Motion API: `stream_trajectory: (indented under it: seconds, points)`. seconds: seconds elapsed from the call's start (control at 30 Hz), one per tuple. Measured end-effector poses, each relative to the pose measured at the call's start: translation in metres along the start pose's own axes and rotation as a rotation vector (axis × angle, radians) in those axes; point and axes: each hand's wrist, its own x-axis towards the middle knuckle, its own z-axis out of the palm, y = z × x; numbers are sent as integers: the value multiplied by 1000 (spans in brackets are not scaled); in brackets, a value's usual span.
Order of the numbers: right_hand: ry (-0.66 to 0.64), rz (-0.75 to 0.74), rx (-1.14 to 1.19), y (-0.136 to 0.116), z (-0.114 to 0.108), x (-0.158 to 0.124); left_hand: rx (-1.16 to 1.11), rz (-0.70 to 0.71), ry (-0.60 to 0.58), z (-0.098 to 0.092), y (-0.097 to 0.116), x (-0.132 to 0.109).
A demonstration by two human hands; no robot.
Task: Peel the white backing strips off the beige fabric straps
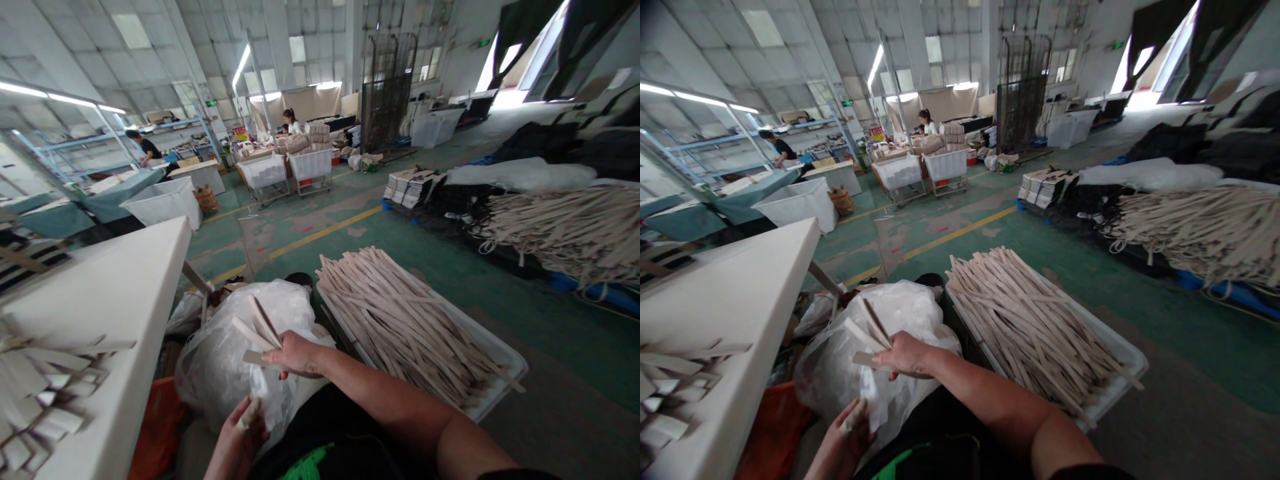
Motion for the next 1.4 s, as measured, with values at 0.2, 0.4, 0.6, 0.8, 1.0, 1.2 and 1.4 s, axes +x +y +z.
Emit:
stream_trajectory:
  seconds: [0.2,0.4,0.6,0.8,1.0,1.2,1.4]
  points:
    - [-82,-13,-175,-13,16,15,141,-68,-117,-22,-3,15]
    - [-134,-26,-216,-2,22,26,304,-9,-54,-56,9,43]
    - [-122,59,-147,-5,18,17,610,128,-136,-50,3,51]
    - [-128,-3,69,-10,1,15,999,201,9,-71,26,49]
    - [-118,-6,15,1,7,23,833,280,-154,-46,62,24]
    - [-130,40,-47,5,14,19,617,196,-376,-13,31,25]
    - [-66,64,-57,9,11,18,413,32,-370,-11,22,21]
